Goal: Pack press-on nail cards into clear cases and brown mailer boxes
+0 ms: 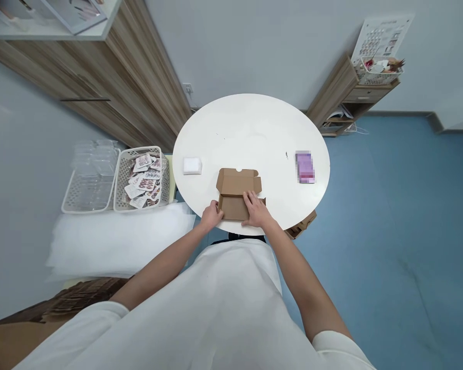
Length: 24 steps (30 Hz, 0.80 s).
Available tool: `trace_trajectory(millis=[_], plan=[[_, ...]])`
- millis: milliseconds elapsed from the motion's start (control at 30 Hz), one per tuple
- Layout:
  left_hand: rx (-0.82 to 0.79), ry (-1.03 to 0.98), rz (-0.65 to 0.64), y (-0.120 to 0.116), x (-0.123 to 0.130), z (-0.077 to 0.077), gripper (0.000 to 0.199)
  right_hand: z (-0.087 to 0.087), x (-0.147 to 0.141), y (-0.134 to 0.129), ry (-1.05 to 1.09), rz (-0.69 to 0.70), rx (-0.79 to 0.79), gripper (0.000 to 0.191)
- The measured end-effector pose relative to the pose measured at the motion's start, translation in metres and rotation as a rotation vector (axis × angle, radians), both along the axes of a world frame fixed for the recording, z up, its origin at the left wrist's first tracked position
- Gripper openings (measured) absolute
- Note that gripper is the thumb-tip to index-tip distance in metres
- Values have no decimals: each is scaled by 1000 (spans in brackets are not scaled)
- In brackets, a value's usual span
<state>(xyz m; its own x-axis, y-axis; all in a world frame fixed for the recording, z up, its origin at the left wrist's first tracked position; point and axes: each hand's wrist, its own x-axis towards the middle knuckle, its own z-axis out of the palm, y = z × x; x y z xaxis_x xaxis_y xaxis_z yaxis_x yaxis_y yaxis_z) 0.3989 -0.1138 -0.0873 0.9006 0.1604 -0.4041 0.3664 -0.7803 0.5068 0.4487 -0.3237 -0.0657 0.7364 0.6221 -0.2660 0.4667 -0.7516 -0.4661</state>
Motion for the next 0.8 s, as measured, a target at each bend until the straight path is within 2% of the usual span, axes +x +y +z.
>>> trace_trajectory(millis=[100, 167, 233, 333, 400, 467, 567, 633, 700, 800], plan=[[37, 27, 3, -5, 1, 1, 31, -1, 3, 0, -9, 15, 0, 121], [3, 15, 1, -7, 0, 4, 35, 0, 7, -2, -15, 14, 0, 119], [-60, -38, -14, -8, 0, 9, 49, 0, 12, -5, -23, 8, -4, 118], [-113, -127, -81, -9, 5, 19, 90, 2, 21, -11, -26, 13, 1, 118], [-100, -146, -167, -11, 13, 25, 110, 3, 27, -16, -18, 21, 15, 117], [-72, -126, -254, -13, 24, 28, 119, 5, 30, -20, -12, 28, 42, 116], [-35, -73, -305, -16, 38, 27, 120, 10, 29, -28, -39, -1, 121, 106], [-33, -48, -294, -18, 42, 25, 118, 13, 24, -36, -68, -137, 206, 92], [-44, -34, -276, -19, 42, 23, 117, 12, 16, -47, -41, -384, 315, 83], [-67, -44, -255, -19, 40, 20, 118, 5, 6, -62, 224, -783, 482, 84]])
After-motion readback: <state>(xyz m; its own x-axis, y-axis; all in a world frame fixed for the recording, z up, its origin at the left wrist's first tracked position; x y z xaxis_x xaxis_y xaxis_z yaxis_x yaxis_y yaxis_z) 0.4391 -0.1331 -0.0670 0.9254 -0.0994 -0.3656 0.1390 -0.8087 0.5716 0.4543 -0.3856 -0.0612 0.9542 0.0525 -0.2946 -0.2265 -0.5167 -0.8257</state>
